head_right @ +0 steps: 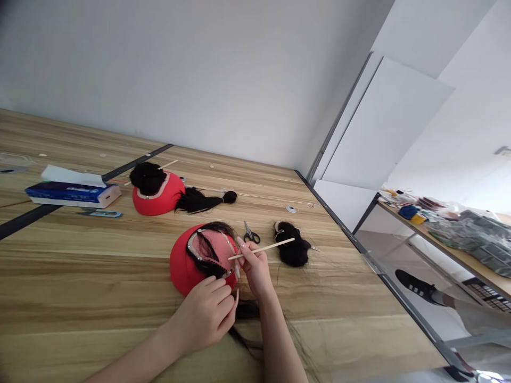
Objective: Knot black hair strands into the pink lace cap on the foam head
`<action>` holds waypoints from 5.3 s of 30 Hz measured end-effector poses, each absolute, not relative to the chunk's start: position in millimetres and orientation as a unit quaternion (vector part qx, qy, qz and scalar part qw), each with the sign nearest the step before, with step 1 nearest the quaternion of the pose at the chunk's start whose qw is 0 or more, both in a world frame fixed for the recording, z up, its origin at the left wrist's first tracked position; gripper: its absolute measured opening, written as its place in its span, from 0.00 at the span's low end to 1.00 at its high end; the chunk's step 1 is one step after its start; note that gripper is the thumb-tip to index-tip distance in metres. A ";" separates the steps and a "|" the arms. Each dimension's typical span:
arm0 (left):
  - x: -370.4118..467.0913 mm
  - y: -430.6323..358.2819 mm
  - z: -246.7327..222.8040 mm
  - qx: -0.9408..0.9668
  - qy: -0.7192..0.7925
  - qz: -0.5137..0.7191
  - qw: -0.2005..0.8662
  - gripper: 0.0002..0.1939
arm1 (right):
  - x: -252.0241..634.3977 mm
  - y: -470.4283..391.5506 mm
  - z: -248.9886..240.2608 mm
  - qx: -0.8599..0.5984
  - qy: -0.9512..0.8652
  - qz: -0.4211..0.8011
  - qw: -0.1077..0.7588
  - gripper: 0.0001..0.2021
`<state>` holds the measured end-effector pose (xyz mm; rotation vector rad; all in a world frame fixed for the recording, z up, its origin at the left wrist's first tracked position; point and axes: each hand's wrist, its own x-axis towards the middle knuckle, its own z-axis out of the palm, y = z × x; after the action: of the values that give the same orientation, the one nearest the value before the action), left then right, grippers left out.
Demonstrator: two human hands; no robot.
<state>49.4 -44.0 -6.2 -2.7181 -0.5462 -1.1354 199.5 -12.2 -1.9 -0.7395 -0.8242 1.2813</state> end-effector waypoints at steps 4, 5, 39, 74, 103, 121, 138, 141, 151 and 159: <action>48.8 -42.9 -6.1 -0.904 -0.190 -0.373 0.083 0.11 | 200.9 -13.5 -5.4 -0.359 -0.394 0.551 0.642 0.14; 48.7 -42.7 -6.0 -0.904 -0.193 -0.372 0.084 0.11 | 201.3 -14.0 -5.5 -0.362 -0.398 0.548 0.640 0.14; 48.3 -41.9 -3.3 -0.900 -0.221 -0.367 0.081 0.11 | 199.4 -15.8 -3.7 -0.383 -0.440 0.514 0.630 0.15; 48.5 -41.4 -3.1 -0.900 -0.216 -0.369 0.082 0.11 | 195.5 -17.1 2.1 -0.412 -0.438 0.501 0.622 0.18; 48.5 -41.0 -5.6 -0.901 -0.219 -0.367 0.079 0.10 | 196.1 -14.6 -2.0 -0.392 -0.419 0.515 0.636 0.16; 49.0 -42.9 -3.7 -0.897 -0.226 -0.375 0.055 0.10 | 194.8 -16.4 5.2 -0.362 -0.392 0.532 0.657 0.16; 49.3 -42.3 -5.5 -0.906 -0.216 -0.361 0.051 0.11 | 195.9 -16.9 11.2 -0.354 -0.415 0.500 0.672 0.15; 49.1 -42.9 -4.8 -0.911 -0.201 -0.356 0.044 0.11 | 196.6 -17.0 9.0 -0.345 -0.392 0.521 0.675 0.15; 49.3 -45.0 -4.5 -0.925 -0.158 -0.343 0.035 0.13 | 199.2 -16.0 8.7 -0.305 -0.355 0.531 0.706 0.16; 50.3 -45.7 -4.7 -0.930 -0.142 -0.338 0.038 0.12 | 198.7 -17.5 15.7 -0.271 -0.367 0.510 0.729 0.13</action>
<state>50.3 -45.7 -4.7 -2.8521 -0.4360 -1.0357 198.7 -17.5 15.7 -0.5980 -0.8076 1.1227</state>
